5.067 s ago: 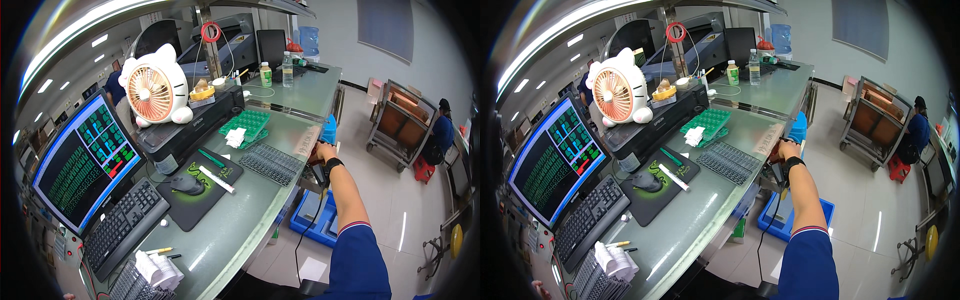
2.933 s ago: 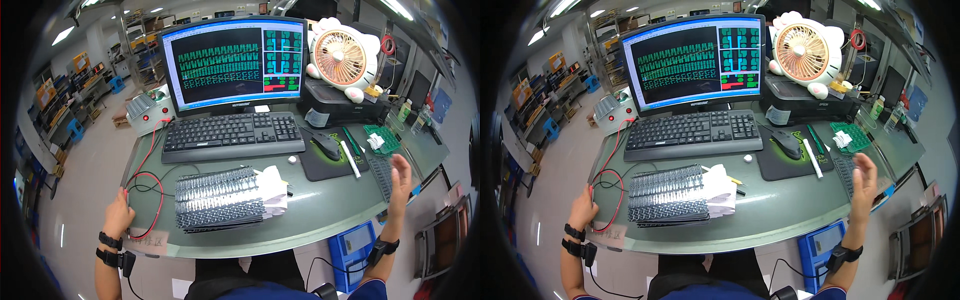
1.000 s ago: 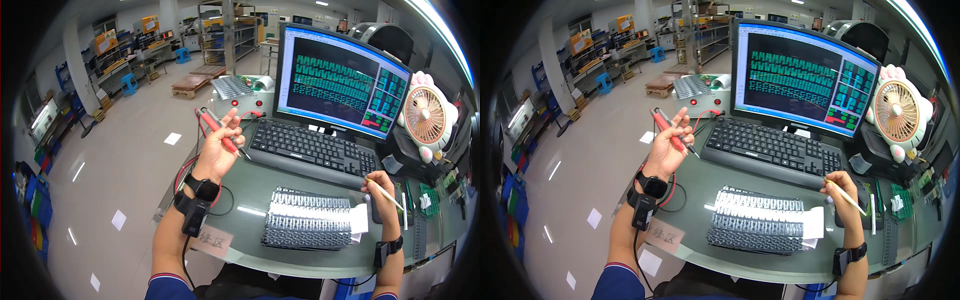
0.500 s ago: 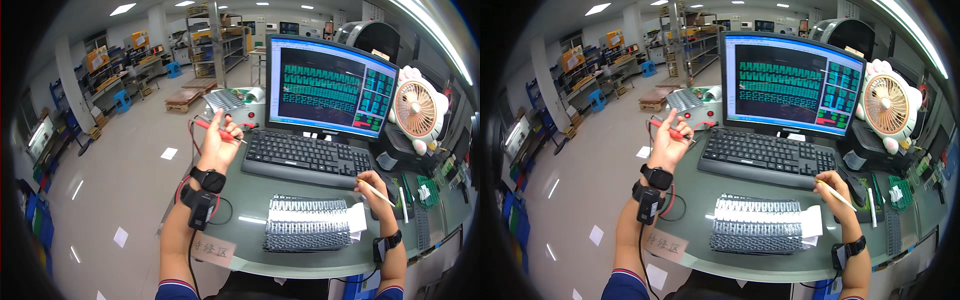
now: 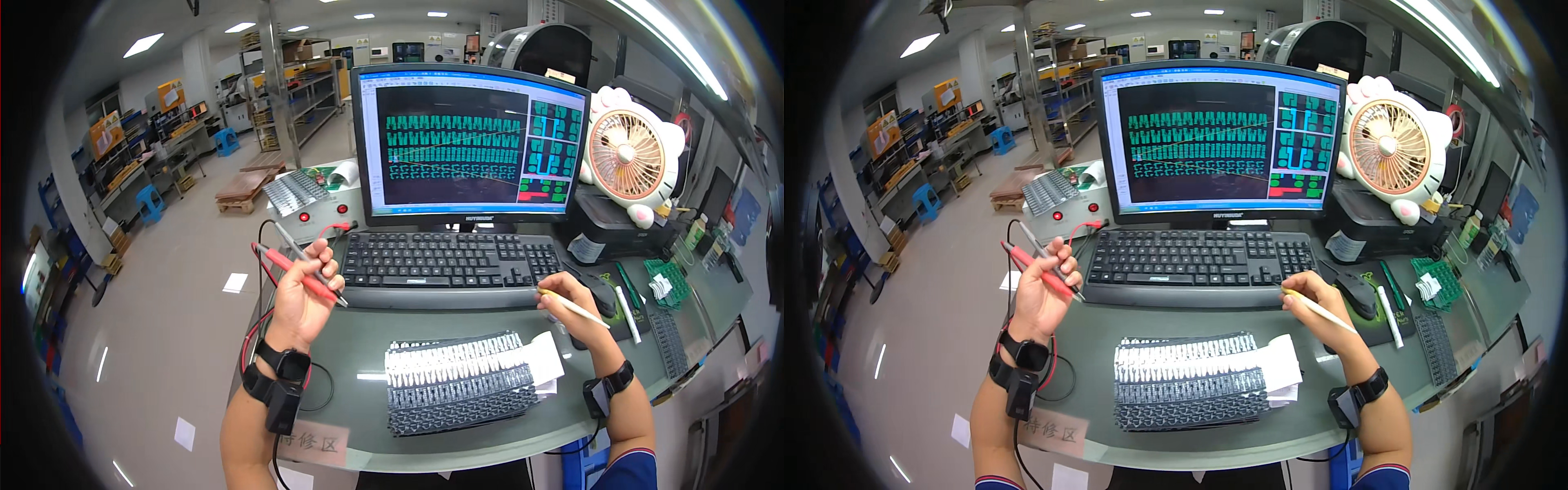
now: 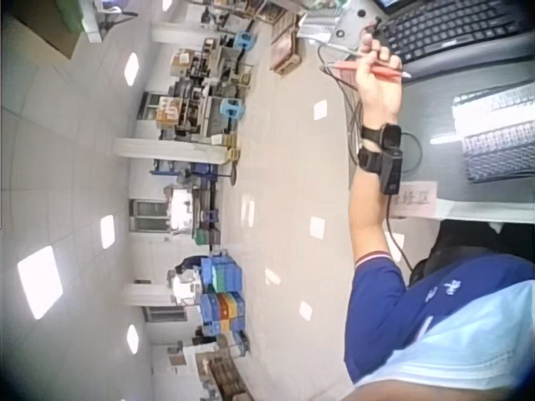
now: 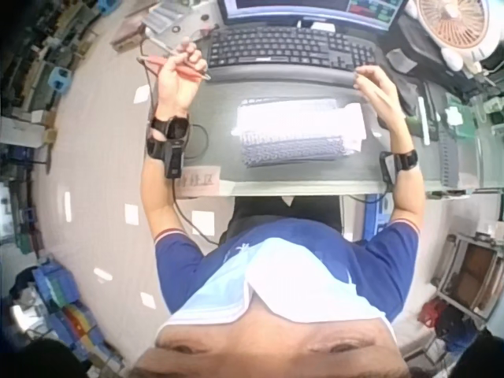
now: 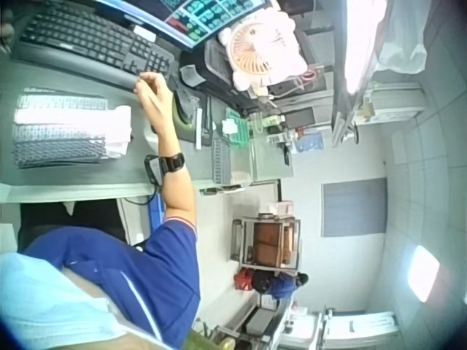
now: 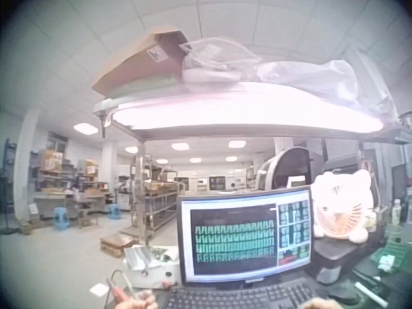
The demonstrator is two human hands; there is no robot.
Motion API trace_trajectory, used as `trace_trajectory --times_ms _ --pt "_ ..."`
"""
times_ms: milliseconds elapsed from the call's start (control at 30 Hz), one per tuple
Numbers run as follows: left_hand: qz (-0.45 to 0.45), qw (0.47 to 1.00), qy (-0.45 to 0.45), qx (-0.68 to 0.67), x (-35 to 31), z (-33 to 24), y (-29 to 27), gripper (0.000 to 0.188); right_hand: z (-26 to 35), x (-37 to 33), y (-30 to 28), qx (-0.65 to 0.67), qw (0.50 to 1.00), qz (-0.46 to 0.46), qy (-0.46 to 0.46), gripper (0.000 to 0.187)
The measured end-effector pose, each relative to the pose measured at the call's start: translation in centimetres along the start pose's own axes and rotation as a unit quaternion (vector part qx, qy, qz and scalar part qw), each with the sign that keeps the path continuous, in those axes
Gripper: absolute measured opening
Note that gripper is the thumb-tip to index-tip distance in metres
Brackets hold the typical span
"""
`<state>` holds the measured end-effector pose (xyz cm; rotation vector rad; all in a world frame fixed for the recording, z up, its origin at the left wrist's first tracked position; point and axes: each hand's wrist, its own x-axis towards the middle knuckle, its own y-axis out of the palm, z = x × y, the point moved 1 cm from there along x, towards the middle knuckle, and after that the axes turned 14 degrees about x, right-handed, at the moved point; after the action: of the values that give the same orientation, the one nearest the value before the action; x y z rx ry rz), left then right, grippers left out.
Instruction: Using electronic test probes to measure and verify a series of components while monitoring data on a screen.
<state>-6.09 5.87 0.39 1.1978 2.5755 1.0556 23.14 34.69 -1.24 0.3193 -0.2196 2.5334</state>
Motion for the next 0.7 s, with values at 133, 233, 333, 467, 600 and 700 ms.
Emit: trace_trajectory --times_ms 133,233,333,467,600,700 --pt "0.004 0.997 -0.005 0.082 -0.3 0.7 0.6 0.022 0.2 -0.2 -0.1 -0.017 1.0 -0.006 -0.002 0.02" --pt "0.018 0.989 -0.005 0.145 -0.3 0.3 1.4 0.019 0.8 -0.4 -0.1 -0.065 0.998 -0.012 -0.008 0.023" --pt "0.07 0.983 -0.014 0.169 -0.3 -0.3 2.5 0.022 2.2 -0.3 0.1 -0.039 0.999 -0.014 -0.004 0.025" --pt "0.115 0.962 -0.041 0.245 -1.0 -1.2 3.7 0.025 5.8 -0.8 2.6 -0.021 0.997 0.042 -0.068 0.019" --pt "0.151 0.953 -0.057 0.258 -1.7 -1.0 4.8 0.026 9.3 -1.4 6.7 -0.236 0.933 0.244 -0.118 0.059" --pt "0.166 0.945 -0.067 0.274 -2.3 -1.1 4.6 0.026 9.6 -2.6 9.9 -0.364 0.856 0.333 -0.153 0.079"
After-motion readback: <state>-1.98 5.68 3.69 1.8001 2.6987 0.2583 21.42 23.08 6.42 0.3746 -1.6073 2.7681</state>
